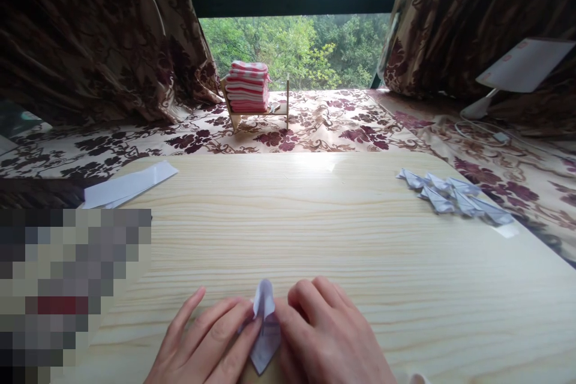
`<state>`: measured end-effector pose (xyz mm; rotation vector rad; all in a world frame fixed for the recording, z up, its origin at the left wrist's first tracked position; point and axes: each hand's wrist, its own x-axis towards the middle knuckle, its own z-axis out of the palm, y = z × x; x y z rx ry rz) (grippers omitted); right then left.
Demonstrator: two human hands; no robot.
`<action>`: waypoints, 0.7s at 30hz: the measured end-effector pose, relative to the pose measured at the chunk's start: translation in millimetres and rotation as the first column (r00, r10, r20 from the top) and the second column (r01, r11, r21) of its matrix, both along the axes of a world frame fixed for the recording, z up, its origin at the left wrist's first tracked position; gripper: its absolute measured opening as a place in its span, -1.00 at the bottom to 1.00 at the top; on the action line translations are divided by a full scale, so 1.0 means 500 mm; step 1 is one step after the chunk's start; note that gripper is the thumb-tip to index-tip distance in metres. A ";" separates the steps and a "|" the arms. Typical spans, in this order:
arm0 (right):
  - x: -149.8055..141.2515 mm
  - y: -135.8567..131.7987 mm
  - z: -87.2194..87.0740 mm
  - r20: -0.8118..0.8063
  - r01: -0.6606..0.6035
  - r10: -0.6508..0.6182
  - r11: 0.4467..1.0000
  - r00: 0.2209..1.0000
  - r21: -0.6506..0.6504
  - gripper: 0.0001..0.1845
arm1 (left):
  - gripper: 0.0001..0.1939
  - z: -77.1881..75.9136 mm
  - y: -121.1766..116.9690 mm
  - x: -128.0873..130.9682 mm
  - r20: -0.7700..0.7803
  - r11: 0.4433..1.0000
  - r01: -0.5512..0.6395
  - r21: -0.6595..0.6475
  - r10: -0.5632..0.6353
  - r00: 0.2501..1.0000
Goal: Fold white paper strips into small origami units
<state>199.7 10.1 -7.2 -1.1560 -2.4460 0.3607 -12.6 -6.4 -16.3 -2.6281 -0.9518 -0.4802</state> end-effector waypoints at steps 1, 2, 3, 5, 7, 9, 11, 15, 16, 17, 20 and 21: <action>0.000 0.000 0.000 -0.005 -0.002 0.002 1.000 1.000 0.005 -0.84 | -0.73 0.003 0.001 -0.002 -0.002 1.000 0.007 -0.005 -0.007 1.000; -0.001 0.000 0.000 -0.010 -0.006 0.006 1.000 1.000 0.009 -0.85 | -0.73 0.005 0.001 -0.002 -0.006 1.000 0.011 -0.013 -0.011 1.000; -0.001 0.001 0.000 -0.011 -0.008 0.008 1.000 1.000 0.007 -0.85 | -0.73 0.006 0.000 -0.002 -0.010 1.000 0.014 -0.022 -0.014 1.000; -0.002 0.001 0.002 -0.005 -0.012 0.012 1.000 1.000 -0.011 -0.84 | -0.74 0.003 -0.003 0.003 0.009 0.999 -0.001 -0.038 0.002 1.000; -0.004 0.001 0.004 -0.020 -0.009 0.009 1.000 1.000 -0.015 -0.83 | -0.76 -0.007 -0.011 0.013 0.087 0.997 -0.056 -0.048 0.060 0.994; -0.005 0.002 0.005 -0.045 -0.005 0.005 1.000 0.999 -0.011 -0.82 | -0.77 -0.019 -0.019 0.024 0.179 0.991 -0.124 -0.055 0.132 0.975; -0.006 0.003 0.006 -0.059 -0.010 0.010 1.000 0.998 -0.006 -0.81 | -0.77 -0.029 -0.026 0.033 0.219 0.985 -0.160 -0.057 0.169 0.961; -0.003 0.003 0.008 -0.007 -0.032 0.031 0.997 0.999 -0.064 -0.73 | -0.75 -0.032 -0.028 0.040 0.208 0.985 -0.168 -0.042 0.173 0.963; -0.001 0.003 0.009 0.006 -0.034 0.034 0.996 0.999 -0.082 -0.71 | -0.74 -0.031 -0.028 0.041 0.202 0.984 -0.172 -0.040 0.177 0.963; 0.000 0.002 0.011 0.017 -0.036 0.038 0.994 0.999 -0.099 -0.71 | -0.74 -0.031 -0.027 0.041 0.195 0.984 -0.176 -0.040 0.181 0.964; 0.001 0.002 0.012 0.026 -0.047 0.051 0.992 0.998 -0.116 -0.77 | -0.74 -0.033 -0.029 0.044 0.191 0.982 -0.188 -0.021 0.189 0.963; 0.000 0.003 0.011 0.018 -0.049 0.051 0.993 0.999 -0.104 -0.79 | -0.74 -0.035 -0.030 0.045 0.192 0.981 -0.193 -0.014 0.192 0.962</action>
